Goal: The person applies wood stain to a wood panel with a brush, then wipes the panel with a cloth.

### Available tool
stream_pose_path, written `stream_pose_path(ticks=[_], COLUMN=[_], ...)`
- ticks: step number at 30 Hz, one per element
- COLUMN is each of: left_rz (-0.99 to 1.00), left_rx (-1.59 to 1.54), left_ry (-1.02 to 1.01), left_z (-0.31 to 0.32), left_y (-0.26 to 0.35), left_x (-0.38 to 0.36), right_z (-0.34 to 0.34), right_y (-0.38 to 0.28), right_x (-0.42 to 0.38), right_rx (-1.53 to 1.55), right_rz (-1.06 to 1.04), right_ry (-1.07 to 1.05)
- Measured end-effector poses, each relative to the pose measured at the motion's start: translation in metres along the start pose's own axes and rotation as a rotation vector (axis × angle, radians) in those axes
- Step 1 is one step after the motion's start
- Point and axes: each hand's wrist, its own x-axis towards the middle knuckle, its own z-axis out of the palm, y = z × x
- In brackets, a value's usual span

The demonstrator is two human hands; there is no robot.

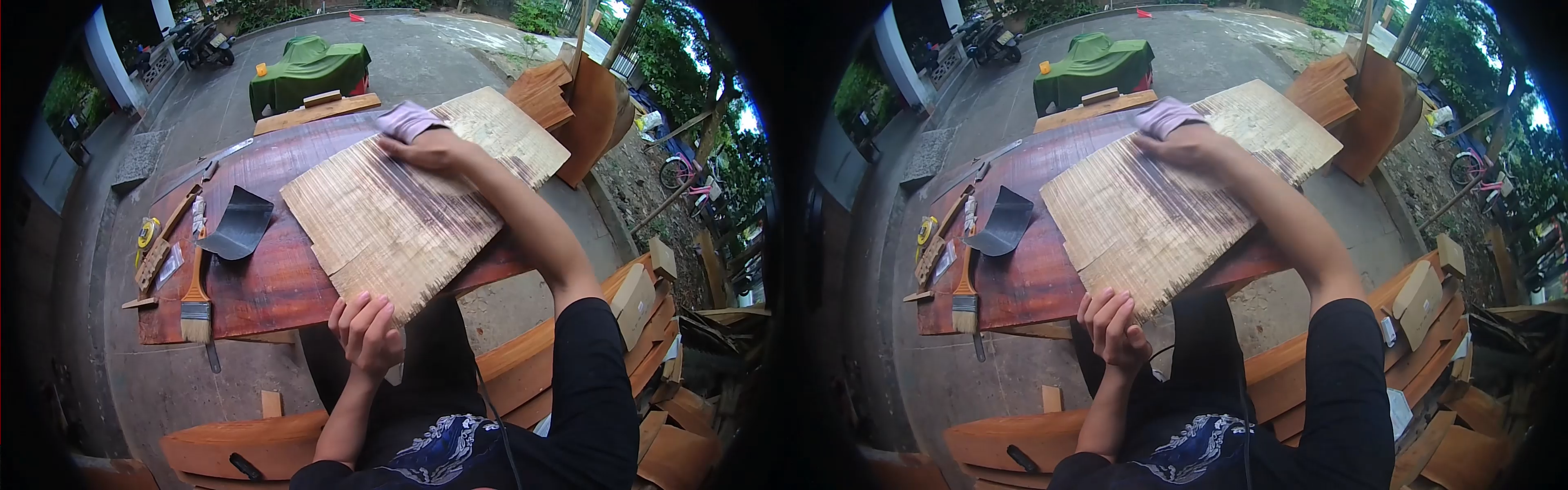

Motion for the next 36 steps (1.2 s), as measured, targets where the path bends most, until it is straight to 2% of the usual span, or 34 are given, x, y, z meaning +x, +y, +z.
stream_pose_path(ticks=[1,3,4,6,8,9,10,11,12,13,14,16,19,21,22,23,24,26,28,29,30,31,32,34,36], left_rz=[-0.003,-0.01,-0.011,-0.012,-0.025,-0.034,-0.042,-0.045,-0.046,-0.033,-0.029,-0.016,-0.003,-0.008,-0.008,-0.005,-0.001,-0.01,-0.011,-0.01,-0.01,-0.009,-0.013,-0.009,-0.003], left_rx=[-0.002,-0.013,-0.018,-0.023,-0.027,-0.031,-0.025,-0.026,-0.027,-0.007,-0.002,0.018,0.051,0.04,0.04,0.038,0.036,0.04,0.041,0.045,0.049,0.054,0.049,0.04,0.031], left_ry=[0.001,-0.011,-0.011,-0.009,-0.013,-0.015,-0.009,-0.007,-0.005,0.005,0.009,0.02,0.026,0.003,-0.001,-0.004,-0.002,0.006,0.017,0.017,0.01,0.005,0.006,0.005,-0.016], left_z=[0.0,-0.002,-0.002,-0.001,-0.001,-0.001,-0.002,-0.001,0.0,0.003,0.004,0.005,0.004,0.0,-0.001,-0.001,0.001,0.0,0.003,0.003,0.0,0.0,0.001,0.0,-0.003], left_y=[0.0,0.002,0.002,0.0,0.001,0.001,0.002,0.003,0.003,0.002,0.001,-0.002,-0.007,-0.005,-0.004,-0.005,-0.006,-0.003,-0.004,-0.004,-0.003,-0.002,-0.002,-0.004,-0.005], left_x=[0.001,-0.001,-0.002,-0.001,-0.005,-0.005,-0.004,-0.004,-0.003,-0.005,-0.007,-0.011,-0.021,-0.017,-0.018,-0.019,-0.019,-0.02,-0.017,-0.016,-0.015,-0.015,-0.016,-0.016,-0.015], right_z=[-0.039,-0.05,-0.054,-0.072,-0.064,-0.06,-0.058,-0.05,-0.033,-0.032,-0.04,-0.004,0.0,-0.025,-0.026,-0.037,-0.048,-0.057,-0.047,-0.038,-0.018,-0.014,-0.018,-0.019,-0.035], right_y=[0.016,0.096,0.145,0.192,0.195,0.192,0.151,0.103,0.062,-0.007,-0.062,-0.105,-0.137,-0.11,-0.073,-0.039,0.004,0.054,0.021,-0.016,-0.037,-0.073,-0.108,-0.111,-0.06], right_x=[0.007,-0.004,-0.014,-0.047,-0.052,-0.061,-0.062,-0.068,-0.078,-0.094,-0.11,-0.142,-0.174,-0.17,-0.169,-0.171,-0.171,-0.174,-0.171,-0.175,-0.184,-0.184,-0.188,-0.195,-0.189], right_rx=[-0.031,-0.114,-0.064,-0.137,-0.184,-0.209,-0.196,-0.148,-0.144,-0.124,0.007,-0.056,0.068,0.085,0.091,-0.002,-0.038,0.062,-0.021,-0.061,-0.04,-0.053,0.015,0.11,0.086], right_rz=[0.253,0.661,0.792,0.681,0.755,0.798,0.843,0.72,0.508,0.45,0.291,-0.143,-0.294,-0.24,-0.119,0.117,0.263,0.513,0.442,0.386,0.217,-0.092,-0.191,-0.201,0.091], right_ry=[-0.229,-0.151,-0.138,-0.051,0.001,0.023,-0.077,-0.108,-0.068,-0.177,-0.272,-0.134,-0.02,-0.097,-0.032,0.023,0.049,0.141,0.081,0.031,0.012,0.07,0.046,-0.024,-0.024])
